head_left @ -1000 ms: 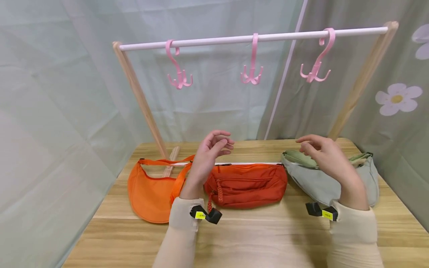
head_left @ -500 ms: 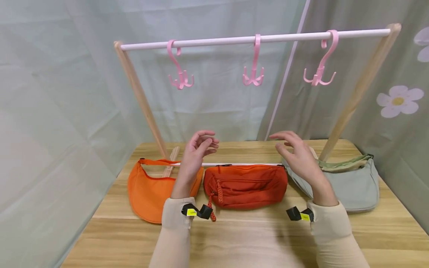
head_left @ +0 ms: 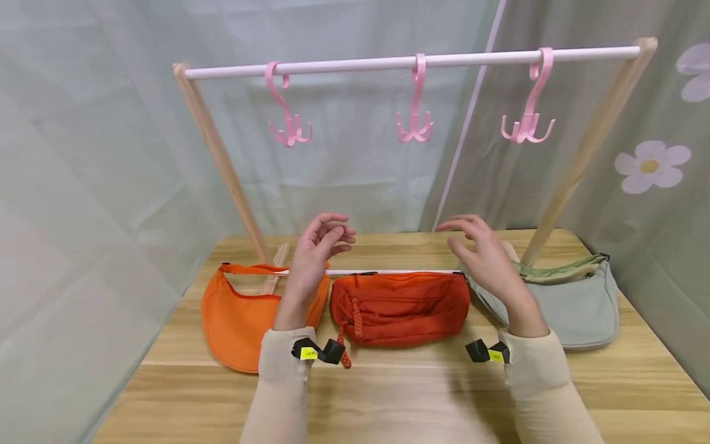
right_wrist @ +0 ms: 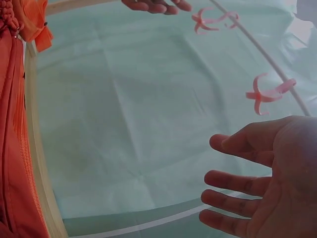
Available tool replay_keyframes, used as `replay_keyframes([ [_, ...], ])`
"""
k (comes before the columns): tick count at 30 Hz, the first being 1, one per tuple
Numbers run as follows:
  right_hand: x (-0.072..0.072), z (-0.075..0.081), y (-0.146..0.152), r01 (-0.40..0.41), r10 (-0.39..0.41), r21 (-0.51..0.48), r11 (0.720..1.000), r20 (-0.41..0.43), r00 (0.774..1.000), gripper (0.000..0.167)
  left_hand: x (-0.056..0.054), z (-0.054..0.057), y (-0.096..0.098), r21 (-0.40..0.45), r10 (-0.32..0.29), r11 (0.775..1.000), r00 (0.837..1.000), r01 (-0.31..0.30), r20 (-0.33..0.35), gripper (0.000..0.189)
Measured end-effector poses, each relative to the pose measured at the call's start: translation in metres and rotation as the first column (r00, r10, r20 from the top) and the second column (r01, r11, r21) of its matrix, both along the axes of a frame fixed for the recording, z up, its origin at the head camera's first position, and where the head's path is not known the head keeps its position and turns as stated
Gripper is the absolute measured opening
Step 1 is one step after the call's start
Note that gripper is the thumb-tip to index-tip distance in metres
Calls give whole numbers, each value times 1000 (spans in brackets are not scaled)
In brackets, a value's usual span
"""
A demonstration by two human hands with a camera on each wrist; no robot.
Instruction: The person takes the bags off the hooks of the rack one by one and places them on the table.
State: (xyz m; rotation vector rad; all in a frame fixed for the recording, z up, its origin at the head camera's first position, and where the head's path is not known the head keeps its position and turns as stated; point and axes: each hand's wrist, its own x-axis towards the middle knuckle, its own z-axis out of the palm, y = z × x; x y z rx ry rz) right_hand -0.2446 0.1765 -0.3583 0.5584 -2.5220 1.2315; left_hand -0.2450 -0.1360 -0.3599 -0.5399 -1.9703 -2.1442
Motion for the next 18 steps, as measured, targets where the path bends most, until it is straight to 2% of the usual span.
replay_keyframes([
  [8, 0, -1, -2, -4, 4, 16, 1000, 0, 1000, 29, 1, -2, 0, 2, -16, 1000, 1000, 16, 18, 22],
  [18, 2, -1, -3, -4, 4, 31, 1000, 3, 1000, 30, 1, 0, 1, -8, -1, 1000, 1000, 1, 17, 21],
])
